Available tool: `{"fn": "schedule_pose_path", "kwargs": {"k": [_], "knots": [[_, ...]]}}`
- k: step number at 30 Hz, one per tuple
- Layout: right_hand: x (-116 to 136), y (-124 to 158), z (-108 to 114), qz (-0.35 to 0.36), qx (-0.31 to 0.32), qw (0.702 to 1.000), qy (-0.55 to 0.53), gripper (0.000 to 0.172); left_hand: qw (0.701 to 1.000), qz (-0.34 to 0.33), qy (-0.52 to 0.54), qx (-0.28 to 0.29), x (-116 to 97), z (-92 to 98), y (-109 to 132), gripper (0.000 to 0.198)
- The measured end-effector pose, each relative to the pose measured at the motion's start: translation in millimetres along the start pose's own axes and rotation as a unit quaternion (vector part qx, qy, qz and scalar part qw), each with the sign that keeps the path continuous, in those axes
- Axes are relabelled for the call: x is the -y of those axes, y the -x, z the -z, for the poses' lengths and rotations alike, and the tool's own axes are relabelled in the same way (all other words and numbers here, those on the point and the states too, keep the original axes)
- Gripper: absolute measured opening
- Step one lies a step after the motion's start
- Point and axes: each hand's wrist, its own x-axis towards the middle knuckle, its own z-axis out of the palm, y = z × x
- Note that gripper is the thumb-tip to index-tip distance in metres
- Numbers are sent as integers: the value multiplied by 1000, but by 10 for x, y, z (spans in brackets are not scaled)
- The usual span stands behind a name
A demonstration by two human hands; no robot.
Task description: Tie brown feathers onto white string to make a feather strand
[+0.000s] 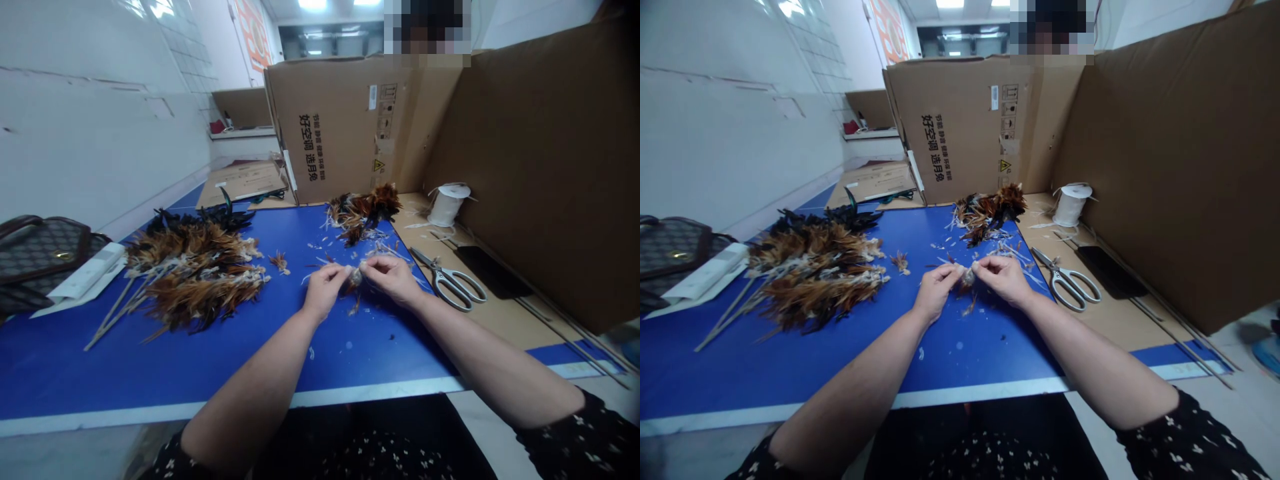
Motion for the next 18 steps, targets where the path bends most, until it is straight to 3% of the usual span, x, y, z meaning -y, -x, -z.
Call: {"fn": "schedule_pose_path", "kwargs": {"k": [10, 18], "knots": [[37, 29, -17, 1, 87, 995, 40, 41, 996, 49, 66, -16, -15, -66, 21, 26], [-40, 20, -87, 47, 92, 992, 75, 38, 996, 39, 34, -75, 76, -188, 74, 28]]}}
